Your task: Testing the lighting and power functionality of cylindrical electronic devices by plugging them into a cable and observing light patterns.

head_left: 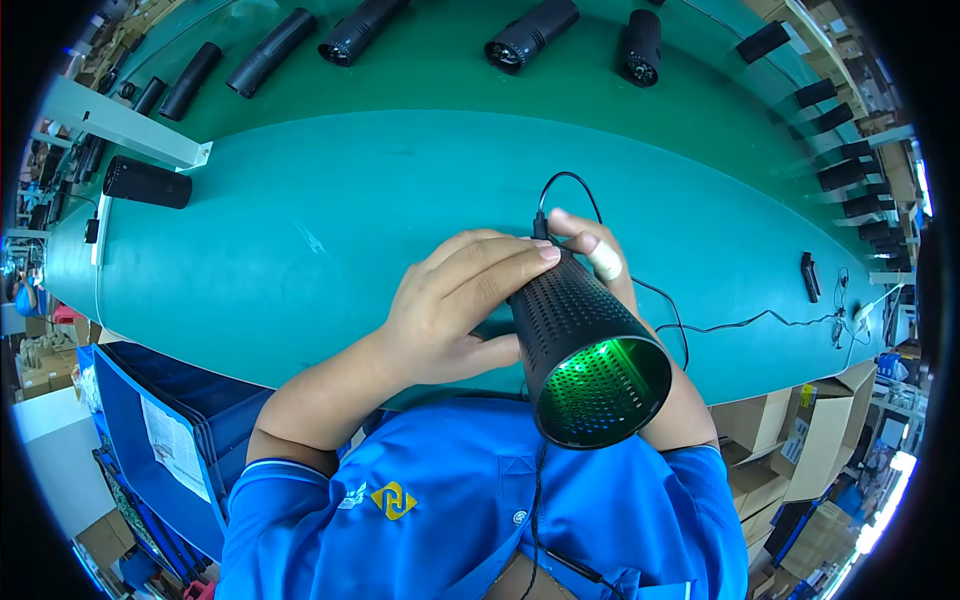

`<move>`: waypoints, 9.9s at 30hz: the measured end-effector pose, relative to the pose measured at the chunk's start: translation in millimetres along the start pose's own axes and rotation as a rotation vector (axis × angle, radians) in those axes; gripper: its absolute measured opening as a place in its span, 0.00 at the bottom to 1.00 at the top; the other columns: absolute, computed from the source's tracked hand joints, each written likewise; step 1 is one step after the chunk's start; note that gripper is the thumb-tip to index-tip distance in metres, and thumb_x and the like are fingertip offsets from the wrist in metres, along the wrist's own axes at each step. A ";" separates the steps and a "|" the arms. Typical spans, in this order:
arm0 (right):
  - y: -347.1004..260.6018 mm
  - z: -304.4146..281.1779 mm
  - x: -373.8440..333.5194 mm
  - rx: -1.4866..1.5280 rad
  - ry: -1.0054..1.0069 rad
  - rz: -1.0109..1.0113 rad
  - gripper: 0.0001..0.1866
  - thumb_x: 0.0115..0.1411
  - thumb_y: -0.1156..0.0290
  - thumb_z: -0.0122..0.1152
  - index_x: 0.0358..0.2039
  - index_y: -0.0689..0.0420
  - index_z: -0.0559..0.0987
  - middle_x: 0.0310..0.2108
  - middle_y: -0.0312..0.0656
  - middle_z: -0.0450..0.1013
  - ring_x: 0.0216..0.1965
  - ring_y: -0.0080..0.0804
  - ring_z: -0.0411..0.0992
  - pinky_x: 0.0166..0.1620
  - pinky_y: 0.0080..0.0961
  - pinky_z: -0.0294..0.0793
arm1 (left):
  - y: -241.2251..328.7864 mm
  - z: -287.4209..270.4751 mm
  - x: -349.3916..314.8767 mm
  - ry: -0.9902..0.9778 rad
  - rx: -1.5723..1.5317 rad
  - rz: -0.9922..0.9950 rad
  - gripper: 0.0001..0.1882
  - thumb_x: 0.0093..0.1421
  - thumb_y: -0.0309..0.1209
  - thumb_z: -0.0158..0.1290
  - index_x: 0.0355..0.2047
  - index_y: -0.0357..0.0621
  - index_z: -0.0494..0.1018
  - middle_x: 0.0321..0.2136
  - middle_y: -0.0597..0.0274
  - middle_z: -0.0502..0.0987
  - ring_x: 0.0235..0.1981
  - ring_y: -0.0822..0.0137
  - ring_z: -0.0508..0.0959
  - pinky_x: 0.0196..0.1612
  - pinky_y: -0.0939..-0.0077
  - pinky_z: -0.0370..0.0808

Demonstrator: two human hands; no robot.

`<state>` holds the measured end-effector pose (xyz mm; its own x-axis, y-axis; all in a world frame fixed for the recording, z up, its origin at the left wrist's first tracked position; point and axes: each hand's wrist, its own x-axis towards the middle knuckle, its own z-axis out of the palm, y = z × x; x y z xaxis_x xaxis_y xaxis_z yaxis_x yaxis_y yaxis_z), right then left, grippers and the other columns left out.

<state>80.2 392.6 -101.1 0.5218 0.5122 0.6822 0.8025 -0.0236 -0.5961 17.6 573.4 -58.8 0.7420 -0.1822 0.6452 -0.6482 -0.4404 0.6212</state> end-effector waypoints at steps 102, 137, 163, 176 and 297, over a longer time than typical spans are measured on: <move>-25.9 -128.5 -7.8 0.112 0.161 0.166 0.06 0.50 0.75 0.62 0.28 0.57 0.73 0.22 0.36 0.71 0.20 0.28 0.65 0.24 0.21 0.64 | 44.2 33.6 77.6 0.212 -0.722 -0.472 0.34 0.48 0.33 0.56 0.54 0.36 0.57 0.37 0.49 0.74 0.33 0.59 0.78 0.36 0.70 0.77; 113.4 -165.0 -40.5 1.101 0.591 0.908 0.08 0.65 0.70 0.49 0.40 0.61 0.71 0.19 0.32 0.61 0.14 0.15 0.56 0.17 0.14 0.58 | -145.1 241.6 298.3 -0.197 -0.345 -0.568 0.34 0.50 0.41 0.60 0.53 0.40 0.62 0.49 0.46 0.70 0.48 0.47 0.72 0.58 0.47 0.60; -102.9 -73.0 58.6 0.009 -0.074 0.433 0.11 0.62 0.73 0.49 0.24 0.59 0.74 0.16 0.34 0.63 0.19 0.24 0.58 0.24 0.23 0.60 | 21.3 7.8 48.3 0.178 -1.020 -0.366 0.39 0.56 0.42 0.53 0.63 0.48 0.49 0.49 0.48 0.68 0.52 0.49 0.71 0.55 0.49 0.66; -98.7 -63.1 67.3 -0.201 -0.238 0.433 0.06 0.58 0.78 0.52 0.24 0.60 0.74 0.18 0.35 0.65 0.20 0.25 0.60 0.26 0.24 0.60 | 16.1 -1.6 31.9 0.131 -0.355 0.066 0.41 0.52 0.32 0.56 0.63 0.46 0.47 0.53 0.49 0.64 0.50 0.50 0.71 0.54 0.56 0.67; -20.0 -38.8 -5.6 0.015 0.177 0.204 0.30 0.61 0.51 0.49 0.56 0.58 0.65 0.55 0.52 0.65 0.52 0.42 0.65 0.51 0.34 0.65 | 18.1 -13.1 13.8 -0.172 0.036 -0.011 0.34 0.36 0.28 0.65 0.48 0.43 0.67 0.46 0.56 0.74 0.43 0.58 0.76 0.42 0.70 0.75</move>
<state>72.4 356.9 -76.5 0.7157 0.3404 0.6099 0.6720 -0.0977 -0.7341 13.9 574.4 -32.8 0.7692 -0.3238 0.5509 -0.6359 -0.4737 0.6093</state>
